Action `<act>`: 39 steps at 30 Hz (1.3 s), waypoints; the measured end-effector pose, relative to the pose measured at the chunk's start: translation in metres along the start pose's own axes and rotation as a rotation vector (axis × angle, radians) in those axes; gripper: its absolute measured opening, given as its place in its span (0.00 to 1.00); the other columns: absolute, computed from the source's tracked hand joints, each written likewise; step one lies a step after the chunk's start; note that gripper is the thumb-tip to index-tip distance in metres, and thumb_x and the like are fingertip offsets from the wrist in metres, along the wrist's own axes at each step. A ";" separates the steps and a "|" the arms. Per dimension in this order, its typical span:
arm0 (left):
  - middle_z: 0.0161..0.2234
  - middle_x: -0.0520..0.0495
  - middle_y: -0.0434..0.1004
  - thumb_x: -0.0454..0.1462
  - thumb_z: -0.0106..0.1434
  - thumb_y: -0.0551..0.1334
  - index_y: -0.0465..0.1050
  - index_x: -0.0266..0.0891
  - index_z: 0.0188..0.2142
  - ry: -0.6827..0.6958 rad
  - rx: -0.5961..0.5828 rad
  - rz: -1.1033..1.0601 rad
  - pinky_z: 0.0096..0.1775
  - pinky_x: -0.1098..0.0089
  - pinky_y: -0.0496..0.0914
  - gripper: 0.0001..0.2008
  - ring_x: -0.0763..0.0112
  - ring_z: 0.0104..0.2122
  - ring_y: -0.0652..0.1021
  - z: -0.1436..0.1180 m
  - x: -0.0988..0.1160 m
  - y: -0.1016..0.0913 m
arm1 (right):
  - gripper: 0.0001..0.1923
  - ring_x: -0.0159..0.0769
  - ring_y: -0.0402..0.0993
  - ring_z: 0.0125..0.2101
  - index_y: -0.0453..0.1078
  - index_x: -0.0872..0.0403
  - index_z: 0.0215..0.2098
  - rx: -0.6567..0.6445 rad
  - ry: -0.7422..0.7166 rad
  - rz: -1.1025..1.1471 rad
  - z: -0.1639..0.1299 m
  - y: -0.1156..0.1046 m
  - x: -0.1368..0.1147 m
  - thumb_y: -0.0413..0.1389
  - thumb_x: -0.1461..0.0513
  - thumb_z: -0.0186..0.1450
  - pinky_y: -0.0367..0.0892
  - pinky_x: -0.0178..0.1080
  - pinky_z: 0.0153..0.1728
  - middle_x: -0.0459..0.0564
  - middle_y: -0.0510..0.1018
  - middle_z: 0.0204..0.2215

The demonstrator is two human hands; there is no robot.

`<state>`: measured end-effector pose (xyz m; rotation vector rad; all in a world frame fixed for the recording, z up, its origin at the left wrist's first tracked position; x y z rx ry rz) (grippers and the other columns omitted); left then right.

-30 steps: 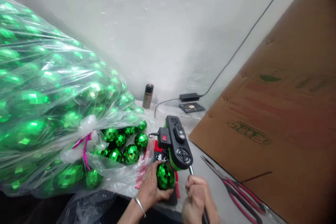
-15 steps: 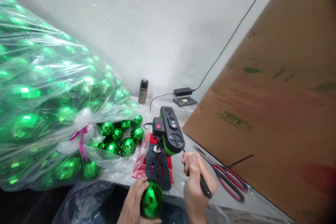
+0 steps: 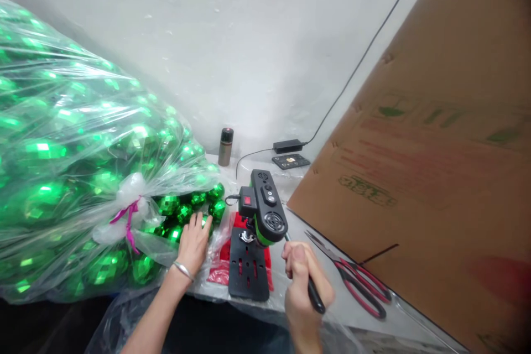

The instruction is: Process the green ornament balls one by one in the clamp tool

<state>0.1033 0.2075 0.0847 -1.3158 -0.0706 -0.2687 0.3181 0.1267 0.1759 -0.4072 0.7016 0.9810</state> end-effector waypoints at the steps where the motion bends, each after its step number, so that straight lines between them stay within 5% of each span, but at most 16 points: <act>1: 0.60 0.32 0.74 0.23 0.58 0.60 0.71 0.40 0.61 0.000 -0.017 0.007 0.53 0.51 0.75 0.31 0.46 0.59 0.75 0.004 -0.002 0.002 | 0.22 0.29 0.63 0.23 0.62 0.52 0.23 -0.003 -0.002 0.004 -0.001 0.000 0.001 0.50 0.62 0.77 0.58 0.35 0.26 0.41 0.64 0.21; 7: 0.55 0.36 0.77 0.37 0.61 0.68 0.67 0.41 0.64 -0.081 0.042 -0.187 0.57 0.51 0.73 0.31 0.48 0.55 0.78 0.006 -0.006 -0.015 | 0.21 0.30 0.66 0.25 0.63 0.52 0.24 -0.008 -0.024 0.021 -0.003 0.000 0.003 0.50 0.63 0.77 0.60 0.35 0.28 0.42 0.66 0.22; 10: 0.60 0.39 0.76 0.50 0.64 0.68 0.65 0.43 0.65 -0.310 0.124 -0.891 0.62 0.51 0.71 0.34 0.49 0.60 0.77 -0.013 0.001 -0.032 | 0.22 0.30 0.66 0.24 0.63 0.52 0.24 -0.003 -0.012 0.026 -0.001 0.000 0.002 0.50 0.62 0.77 0.60 0.36 0.28 0.42 0.66 0.22; 13: 0.59 0.40 0.79 0.55 0.64 0.67 0.67 0.43 0.63 -0.540 0.037 -1.668 0.59 0.52 0.75 0.34 0.51 0.58 0.80 -0.040 0.021 -0.029 | 0.22 0.29 0.64 0.23 0.60 0.51 0.23 0.004 0.021 0.019 0.004 0.000 -0.003 0.50 0.61 0.77 0.59 0.36 0.27 0.41 0.65 0.21; 17: 0.54 0.38 0.83 0.57 0.61 0.70 0.76 0.40 0.55 -0.706 -0.112 -2.120 0.57 0.50 0.77 0.31 0.50 0.53 0.82 -0.068 0.049 -0.004 | 0.20 0.29 0.61 0.22 0.61 0.51 0.25 -0.040 0.048 -0.030 0.014 -0.001 -0.011 0.51 0.62 0.76 0.59 0.35 0.25 0.40 0.63 0.21; 21: 0.57 0.41 0.81 0.53 0.55 0.77 0.73 0.44 0.59 -0.661 -0.127 -2.013 0.62 0.50 0.72 0.36 0.50 0.58 0.79 -0.076 0.064 0.019 | 0.19 0.28 0.61 0.22 0.62 0.51 0.25 -0.071 0.029 -0.046 0.020 -0.002 -0.017 0.49 0.63 0.76 0.59 0.33 0.25 0.39 0.64 0.21; 31: 0.63 0.34 0.74 0.51 0.55 0.74 0.68 0.40 0.63 -0.256 0.081 -1.066 0.67 0.39 0.62 0.40 0.40 0.66 0.71 -0.067 0.066 0.073 | 0.18 0.26 0.62 0.22 0.61 0.51 0.26 -0.093 0.011 -0.044 0.018 -0.003 -0.017 0.49 0.66 0.76 0.59 0.31 0.24 0.39 0.63 0.22; 39: 0.61 0.30 0.76 0.46 0.58 0.72 0.65 0.38 0.65 -0.029 0.125 -0.773 0.60 0.39 0.73 0.38 0.39 0.61 0.77 -0.068 0.073 0.091 | 0.18 0.26 0.63 0.23 0.61 0.51 0.27 -0.101 0.037 -0.011 0.013 -0.004 -0.015 0.49 0.65 0.77 0.60 0.30 0.24 0.39 0.64 0.23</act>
Point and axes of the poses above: each hand's wrist, its own z-axis towards the middle knuckle, its own y-axis out of the palm, x = y × z, the point moved 2 cm from there along z, towards the middle knuckle
